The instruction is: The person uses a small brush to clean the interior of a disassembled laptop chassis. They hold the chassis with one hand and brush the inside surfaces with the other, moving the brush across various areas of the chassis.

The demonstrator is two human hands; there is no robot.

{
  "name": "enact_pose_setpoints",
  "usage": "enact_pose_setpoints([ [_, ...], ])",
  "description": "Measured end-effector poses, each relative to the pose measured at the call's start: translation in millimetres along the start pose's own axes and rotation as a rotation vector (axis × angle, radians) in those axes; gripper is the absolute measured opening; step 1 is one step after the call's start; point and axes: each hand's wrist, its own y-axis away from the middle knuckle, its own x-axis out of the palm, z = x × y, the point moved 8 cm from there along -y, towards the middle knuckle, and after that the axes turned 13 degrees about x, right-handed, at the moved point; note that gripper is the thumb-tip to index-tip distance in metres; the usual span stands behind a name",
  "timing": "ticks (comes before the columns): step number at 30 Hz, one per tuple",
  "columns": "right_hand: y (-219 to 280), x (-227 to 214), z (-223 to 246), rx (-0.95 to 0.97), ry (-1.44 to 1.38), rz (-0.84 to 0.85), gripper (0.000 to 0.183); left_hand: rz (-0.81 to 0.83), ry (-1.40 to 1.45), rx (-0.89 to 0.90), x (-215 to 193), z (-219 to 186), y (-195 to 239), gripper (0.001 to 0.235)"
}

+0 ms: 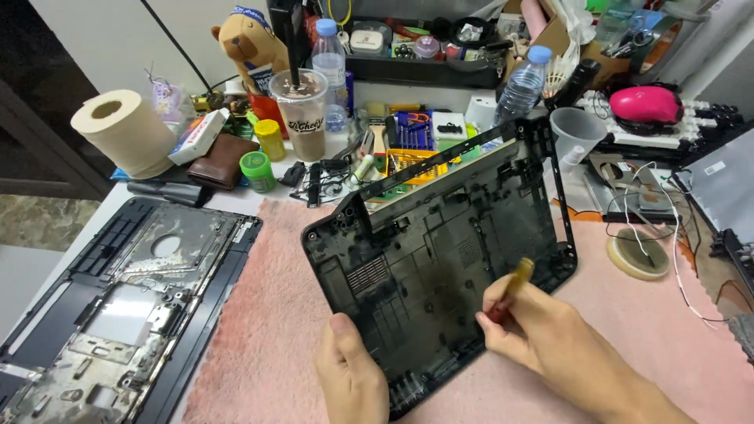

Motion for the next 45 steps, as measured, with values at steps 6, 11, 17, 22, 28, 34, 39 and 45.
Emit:
enact_pose_setpoints([
  [6,-12,-38,-43,0.045,0.014,-0.269,0.019,0.008,0.006,-0.030,-1,2,1,0.061],
  [11,13,-59,-67,-0.086,-0.527,-0.482,0.013,-0.016,-0.012,-0.052,-4,-8,-4,0.058],
  [17,19,-38,-73,-0.080,-0.593,-0.472,0.019,-0.071,-0.001,-0.062,-3,-33,-8,0.078],
  [22,16,-7,-53,-0.158,-0.433,-0.322,0.007,-0.112,0.022,-0.113,-3,-39,-6,0.079],
  [28,12,-35,-42,-0.120,-0.341,-0.413,0.015,-0.117,0.020,-0.227,-3,-38,-3,0.080],
  [34,5,-45,-30,0.157,-0.244,-0.281,0.025,-0.135,-0.103,-0.161,-10,-13,2,0.080],
  [39,-13,-54,-21,0.294,0.021,-0.079,0.013,-0.166,0.034,-0.071,-4,-33,3,0.092],
  [45,-5,-83,11,0.291,-0.074,-0.120,0.018,-0.146,0.024,-0.073,-5,-22,5,0.084],
])
